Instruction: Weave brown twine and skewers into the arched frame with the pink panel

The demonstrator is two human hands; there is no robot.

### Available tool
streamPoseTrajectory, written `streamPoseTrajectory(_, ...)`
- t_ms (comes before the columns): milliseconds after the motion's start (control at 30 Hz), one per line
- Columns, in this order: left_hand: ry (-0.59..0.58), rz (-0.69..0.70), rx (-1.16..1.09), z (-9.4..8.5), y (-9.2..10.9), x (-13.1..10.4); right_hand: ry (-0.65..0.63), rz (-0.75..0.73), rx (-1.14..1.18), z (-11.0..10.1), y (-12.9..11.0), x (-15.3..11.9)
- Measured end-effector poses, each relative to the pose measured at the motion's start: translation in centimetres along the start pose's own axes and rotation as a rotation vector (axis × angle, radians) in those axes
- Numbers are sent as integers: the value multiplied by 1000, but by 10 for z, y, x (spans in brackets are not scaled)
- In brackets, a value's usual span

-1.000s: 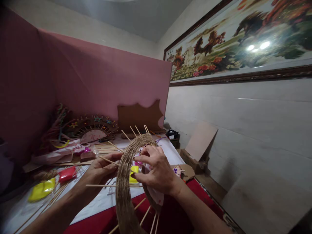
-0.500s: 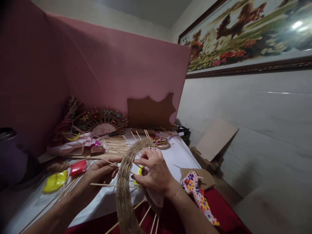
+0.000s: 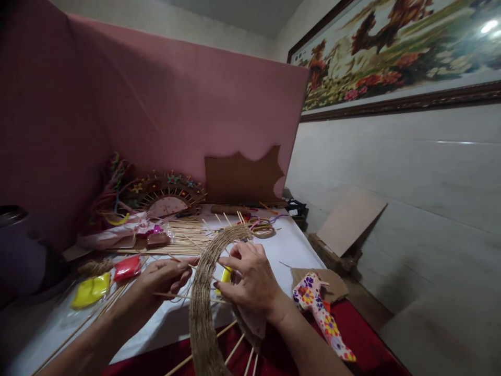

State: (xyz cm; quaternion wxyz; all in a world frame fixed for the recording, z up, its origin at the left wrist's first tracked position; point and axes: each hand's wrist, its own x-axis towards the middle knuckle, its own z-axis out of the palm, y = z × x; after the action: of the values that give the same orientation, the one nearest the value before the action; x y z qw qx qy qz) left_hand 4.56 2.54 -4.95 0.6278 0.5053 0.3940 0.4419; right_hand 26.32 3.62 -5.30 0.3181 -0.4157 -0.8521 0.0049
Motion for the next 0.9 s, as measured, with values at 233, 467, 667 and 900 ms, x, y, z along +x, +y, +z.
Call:
streamPoseTrajectory(233,48,-66,19,1,1,1,5,0,-22,0,-1,-1)
streamPoseTrajectory(467,141,-59,70,5,1,0,-8,27,-42,3,0,-3)
streamPoseTrajectory(667,240,-71,156,1,-7,6,-27,49,-53,4,0,-2)
streamPoseTrajectory(900,272,-75,203,0,-9,7,-8,62,-74,9,0,-3)
